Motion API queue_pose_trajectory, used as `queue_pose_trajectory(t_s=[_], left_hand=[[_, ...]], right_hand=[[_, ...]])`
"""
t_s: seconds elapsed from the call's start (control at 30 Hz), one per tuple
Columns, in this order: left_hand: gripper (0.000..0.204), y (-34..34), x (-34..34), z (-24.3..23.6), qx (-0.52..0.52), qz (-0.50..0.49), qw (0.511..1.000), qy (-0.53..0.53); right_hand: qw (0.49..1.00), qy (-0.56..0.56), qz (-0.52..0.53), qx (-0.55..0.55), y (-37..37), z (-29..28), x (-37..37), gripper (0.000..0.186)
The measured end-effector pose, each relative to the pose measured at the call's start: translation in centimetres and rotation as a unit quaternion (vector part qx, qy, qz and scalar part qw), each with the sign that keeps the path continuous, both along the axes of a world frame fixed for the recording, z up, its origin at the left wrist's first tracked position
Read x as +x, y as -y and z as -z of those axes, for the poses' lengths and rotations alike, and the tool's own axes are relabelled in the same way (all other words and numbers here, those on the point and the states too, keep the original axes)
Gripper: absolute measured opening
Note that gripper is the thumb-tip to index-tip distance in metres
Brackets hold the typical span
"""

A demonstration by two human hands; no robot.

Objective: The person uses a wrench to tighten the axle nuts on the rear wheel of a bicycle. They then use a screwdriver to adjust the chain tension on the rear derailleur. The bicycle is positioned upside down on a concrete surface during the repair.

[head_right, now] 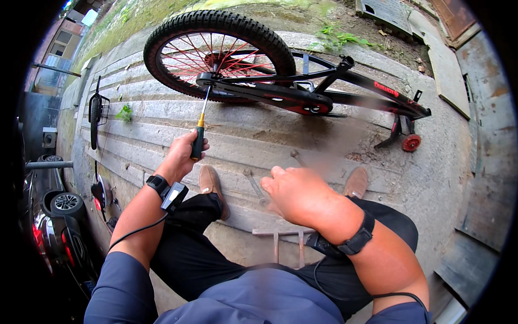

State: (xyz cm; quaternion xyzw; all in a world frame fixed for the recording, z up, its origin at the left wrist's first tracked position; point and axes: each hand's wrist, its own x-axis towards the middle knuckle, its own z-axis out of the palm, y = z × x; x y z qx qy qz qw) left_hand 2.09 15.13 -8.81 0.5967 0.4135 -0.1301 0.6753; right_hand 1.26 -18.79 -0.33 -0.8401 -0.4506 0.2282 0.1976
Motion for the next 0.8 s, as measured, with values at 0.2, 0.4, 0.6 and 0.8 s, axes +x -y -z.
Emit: queue_pose_trajectory(t_s=[0.2, 0.4, 0.6, 0.8], left_hand=[[0.026, 0.35, -0.07, -0.05, 0.064, 0.03, 0.997, 0.008], [0.029, -0.04, 0.03, -0.05, -0.015, -0.003, 1.0, 0.006], [0.031, 0.21, -0.08, -0.18, 0.073, 0.041, 0.996, 0.009], [0.031, 0.28, -0.04, -0.41, -0.007, 0.014, 1.0, 0.003]], right_hand=[[1.0, 0.004, -0.001, 0.003, 0.06, 0.05, -0.03, 0.028], [1.0, 0.002, 0.0, 0.002, -0.01, 0.07, -0.05, 0.028], [1.0, 0.002, 0.001, 0.003, 0.0, 0.02, -0.1, 0.027], [1.0, 0.012, -0.001, 0.0, 0.05, 0.06, -0.15, 0.027]])
